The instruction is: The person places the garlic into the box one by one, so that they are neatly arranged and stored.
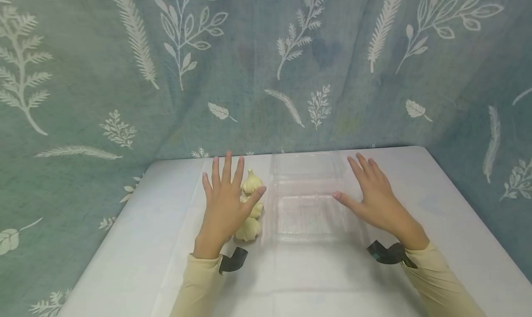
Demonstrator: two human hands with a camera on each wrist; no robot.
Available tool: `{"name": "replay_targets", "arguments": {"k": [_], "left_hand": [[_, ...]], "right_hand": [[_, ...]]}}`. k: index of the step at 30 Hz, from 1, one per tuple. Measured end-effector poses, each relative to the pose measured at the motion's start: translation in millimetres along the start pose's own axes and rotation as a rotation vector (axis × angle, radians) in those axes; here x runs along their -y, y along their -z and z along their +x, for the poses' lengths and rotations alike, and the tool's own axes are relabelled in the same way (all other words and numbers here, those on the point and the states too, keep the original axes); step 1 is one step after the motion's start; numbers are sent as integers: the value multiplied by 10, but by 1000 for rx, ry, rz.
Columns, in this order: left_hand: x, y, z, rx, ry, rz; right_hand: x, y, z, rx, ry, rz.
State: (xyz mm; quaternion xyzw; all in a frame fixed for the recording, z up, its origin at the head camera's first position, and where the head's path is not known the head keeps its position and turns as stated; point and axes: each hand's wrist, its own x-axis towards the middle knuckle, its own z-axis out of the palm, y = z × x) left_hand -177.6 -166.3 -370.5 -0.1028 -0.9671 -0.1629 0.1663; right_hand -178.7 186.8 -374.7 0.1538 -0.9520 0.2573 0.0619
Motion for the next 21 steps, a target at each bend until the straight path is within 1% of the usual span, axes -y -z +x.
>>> {"name": "replay_targets", "arguments": {"k": [2,4,5,8,10,12,14,16,21], "left_hand": [[4,52,-5,5,17,-73],[11,98,-18,-14,22,-151],[22,116,-25,-39,16,-185],[78,160,-59,-142,-18,-271],[132,185,-100,-204,-30,-328],[198,208,-147,-245,-29,-389],[270,230,-202,-259,-9,-451],[351,240,-254,-257,25,-495],[541,240,-379,-224,115,-540]], "right_hand": [[3,28,-11,5,-7,57],[5,51,-30,19,-22,119],[7,60,-41,30,-32,146],[-6,65,-73,58,-65,210],[-34,53,-91,59,-70,234],[-73,35,-111,54,-69,261],[-123,9,-130,45,-57,291],[-177,-19,-147,35,-44,323],[-282,-102,-175,44,-30,370]]}}
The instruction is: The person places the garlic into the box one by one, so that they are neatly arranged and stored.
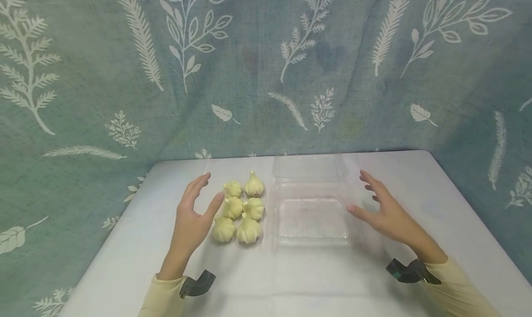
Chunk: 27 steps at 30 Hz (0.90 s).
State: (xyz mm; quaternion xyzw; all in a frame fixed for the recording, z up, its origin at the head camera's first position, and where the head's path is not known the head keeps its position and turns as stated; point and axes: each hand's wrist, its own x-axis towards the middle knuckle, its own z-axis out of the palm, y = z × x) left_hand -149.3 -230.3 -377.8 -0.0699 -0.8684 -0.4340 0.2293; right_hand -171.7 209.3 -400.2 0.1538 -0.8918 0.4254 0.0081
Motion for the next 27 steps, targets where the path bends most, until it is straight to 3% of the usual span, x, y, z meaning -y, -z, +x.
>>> {"name": "replay_targets", "arguments": {"k": [7,14,27], "left_hand": [[168,49,-119,-24,69,-29],[301,38,-249,-11,194,-3],[505,4,-389,37,246,29]], "right_hand": [[-123,-98,-5,63,-18,40],[-230,-158,12,123,-19,59],[-332,-256,14,246,-64,164]]}}
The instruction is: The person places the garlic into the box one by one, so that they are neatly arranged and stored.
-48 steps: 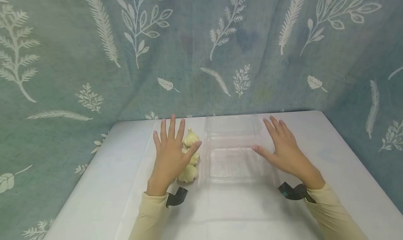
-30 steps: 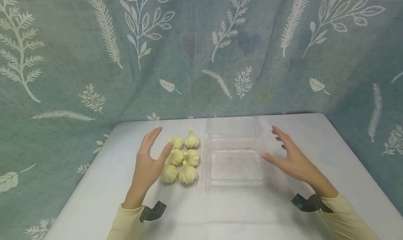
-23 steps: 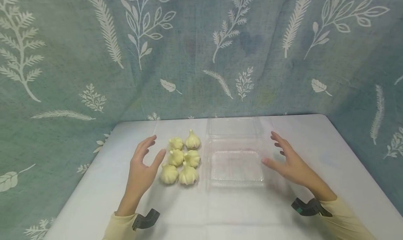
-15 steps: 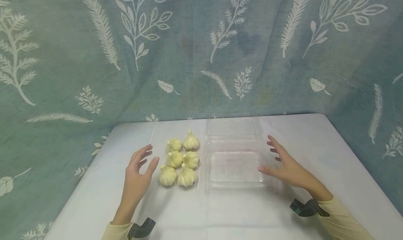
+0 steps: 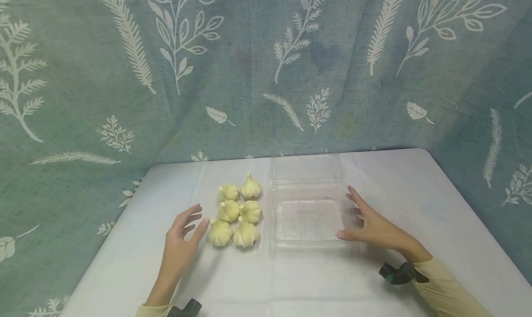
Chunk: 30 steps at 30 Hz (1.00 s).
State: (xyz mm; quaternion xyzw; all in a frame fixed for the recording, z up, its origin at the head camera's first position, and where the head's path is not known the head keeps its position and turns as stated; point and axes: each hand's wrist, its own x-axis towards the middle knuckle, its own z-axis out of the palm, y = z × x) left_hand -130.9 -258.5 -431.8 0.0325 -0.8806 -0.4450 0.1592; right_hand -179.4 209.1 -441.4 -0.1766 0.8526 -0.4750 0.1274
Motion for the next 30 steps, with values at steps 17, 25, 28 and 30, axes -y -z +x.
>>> {"name": "replay_targets", "arguments": {"k": [17,25,28,30], "left_hand": [[143,6,-62,148,50,-26],[192,3,-67,190,85,-17],[208,-16,-68,181,69,-7],[202,-23,-67,175,54,-2]], "right_hand": [[-30,5,-5,76,0,16],[-51,-15,5,81,20,38],[-55,-14,6,82,28,34],[-54,-13,5,82,28,28]]}}
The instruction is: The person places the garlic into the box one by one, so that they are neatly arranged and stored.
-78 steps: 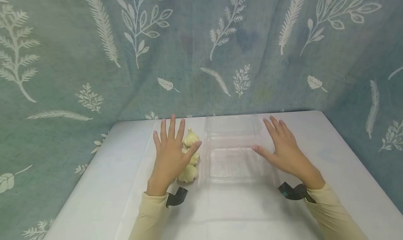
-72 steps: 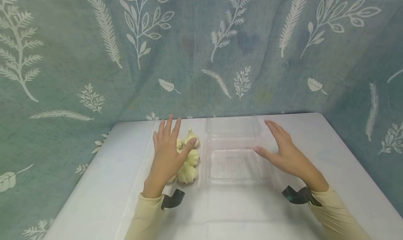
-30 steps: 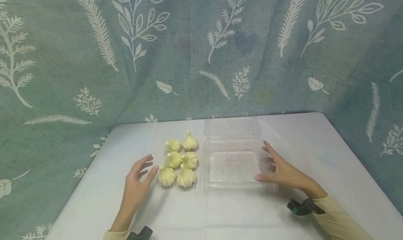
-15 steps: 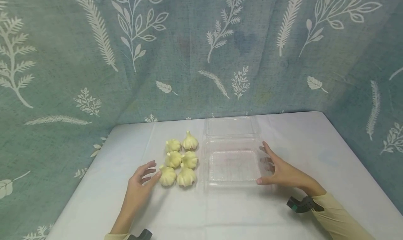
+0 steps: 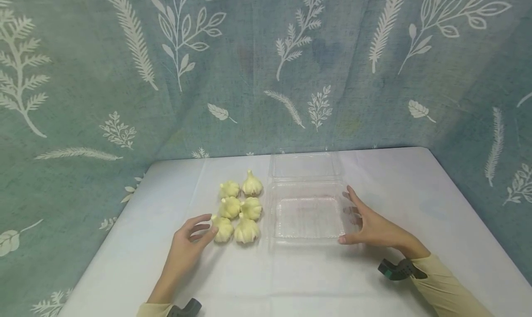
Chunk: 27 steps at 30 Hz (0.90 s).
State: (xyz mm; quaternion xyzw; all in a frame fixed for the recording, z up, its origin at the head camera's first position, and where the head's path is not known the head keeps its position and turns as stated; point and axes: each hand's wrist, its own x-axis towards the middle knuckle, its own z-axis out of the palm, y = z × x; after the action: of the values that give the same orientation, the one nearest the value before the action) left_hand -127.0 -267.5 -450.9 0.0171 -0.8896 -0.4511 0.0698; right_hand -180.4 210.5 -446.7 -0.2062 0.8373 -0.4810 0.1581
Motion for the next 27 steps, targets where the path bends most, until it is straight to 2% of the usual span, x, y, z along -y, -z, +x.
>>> {"name": "replay_targets", "arguments": {"k": [4,13,20,27], "left_hand": [[-22,-24,12,-10,-13,7],[-67,-51,17,-31,0,31],[-33,-63,42,-34,34,52],[4,-95,51,-38,34,44]], "right_hand": [[-6,5,4,-1,-4,-12],[-14,-1,21,-1,-5,-23],[-39,-1,36,-11,-2,-8],[-34,-9,34,-11,-13,-16]]}}
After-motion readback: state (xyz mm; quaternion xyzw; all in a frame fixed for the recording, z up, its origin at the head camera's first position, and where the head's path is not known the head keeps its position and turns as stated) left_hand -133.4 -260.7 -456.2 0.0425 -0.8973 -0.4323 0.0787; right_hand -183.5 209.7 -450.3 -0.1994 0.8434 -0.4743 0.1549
